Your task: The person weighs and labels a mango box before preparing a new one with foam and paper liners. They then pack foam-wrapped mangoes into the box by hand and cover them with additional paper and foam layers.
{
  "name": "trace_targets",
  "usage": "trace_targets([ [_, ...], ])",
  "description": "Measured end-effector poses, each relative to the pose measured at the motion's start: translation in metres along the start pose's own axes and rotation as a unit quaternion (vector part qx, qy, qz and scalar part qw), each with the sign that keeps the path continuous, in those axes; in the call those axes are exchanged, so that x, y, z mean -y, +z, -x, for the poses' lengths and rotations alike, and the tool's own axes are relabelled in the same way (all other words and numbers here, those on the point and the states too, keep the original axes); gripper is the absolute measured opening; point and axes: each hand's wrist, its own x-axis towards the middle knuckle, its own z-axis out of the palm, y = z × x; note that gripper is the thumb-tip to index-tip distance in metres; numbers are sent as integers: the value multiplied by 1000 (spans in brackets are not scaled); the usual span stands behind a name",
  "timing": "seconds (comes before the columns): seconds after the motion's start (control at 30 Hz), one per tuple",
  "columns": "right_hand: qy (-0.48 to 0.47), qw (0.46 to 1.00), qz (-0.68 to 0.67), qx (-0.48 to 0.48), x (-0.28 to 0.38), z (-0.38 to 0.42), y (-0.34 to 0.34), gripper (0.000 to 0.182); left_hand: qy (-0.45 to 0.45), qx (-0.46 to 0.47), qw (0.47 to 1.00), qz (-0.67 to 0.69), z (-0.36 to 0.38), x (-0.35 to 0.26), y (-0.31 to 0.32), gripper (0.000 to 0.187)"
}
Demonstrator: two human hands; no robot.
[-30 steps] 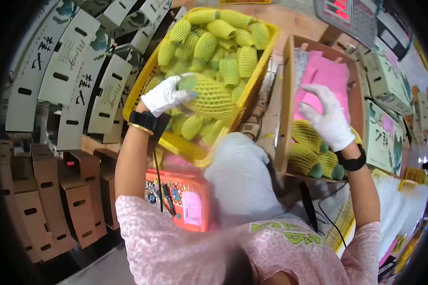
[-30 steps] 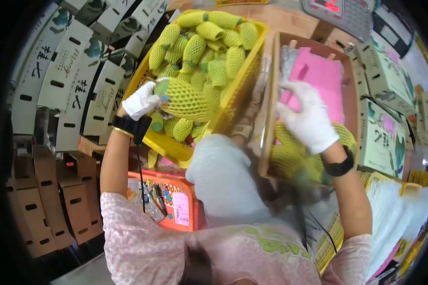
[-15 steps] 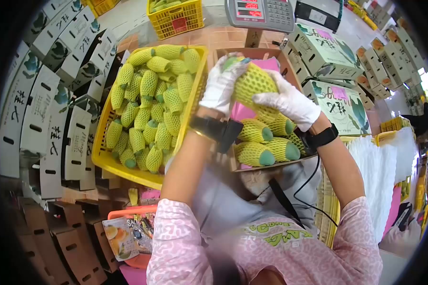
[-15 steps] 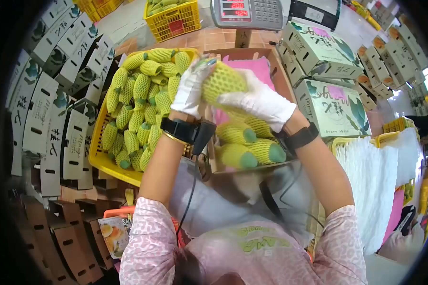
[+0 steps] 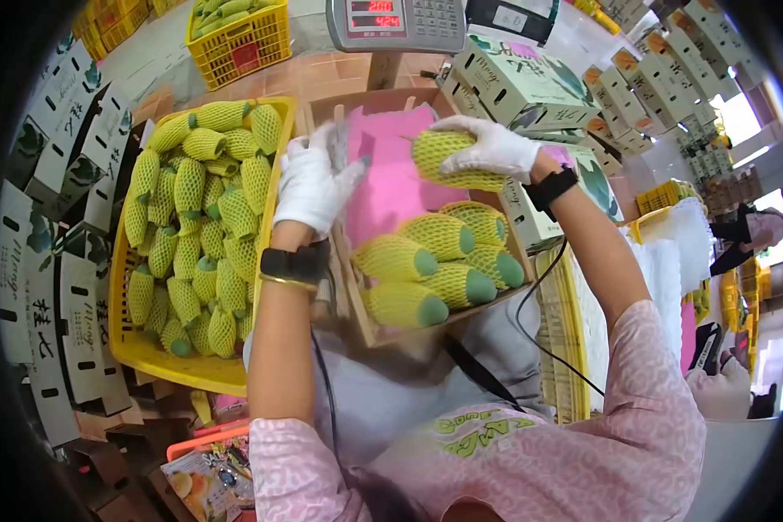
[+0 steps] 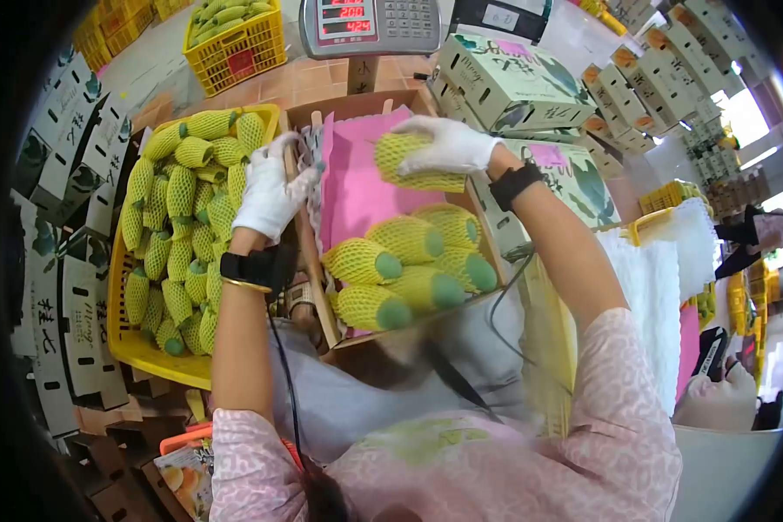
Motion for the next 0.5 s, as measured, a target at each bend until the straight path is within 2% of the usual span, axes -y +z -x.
trace_targets([
  [0.07, 9, 974, 224, 7, -17, -6, -2, 62, 28, 23, 994, -100, 1, 8, -2, 47],
  [0.2, 94, 938, 332, 30, -29, -18, 12, 67, 28, 48, 995, -87, 1, 9, 0, 42],
  [0.27, 113, 928, 353, 42, -31, -18, 17, 65, 41, 59, 983, -168, 0, 4, -1, 42],
  [0.33, 132, 874, 461, 81, -31, -21, 25, 62, 44, 77, 976, -199, -8, 3, 7, 38],
  [0.4, 139, 857, 487, 93, -40, -24, 31, 61, 138, 181, 952, -207, -9, 9, 19, 34],
  [0.47, 110, 832, 533, 108, -41, -27, 32, 64, 129, 310, 913, -230, -9, 0, 24, 37],
  [0.5, 87, 811, 572, 85, -38, -27, 34, 64, 104, 376, 880, -271, -11, -9, 25, 39],
])
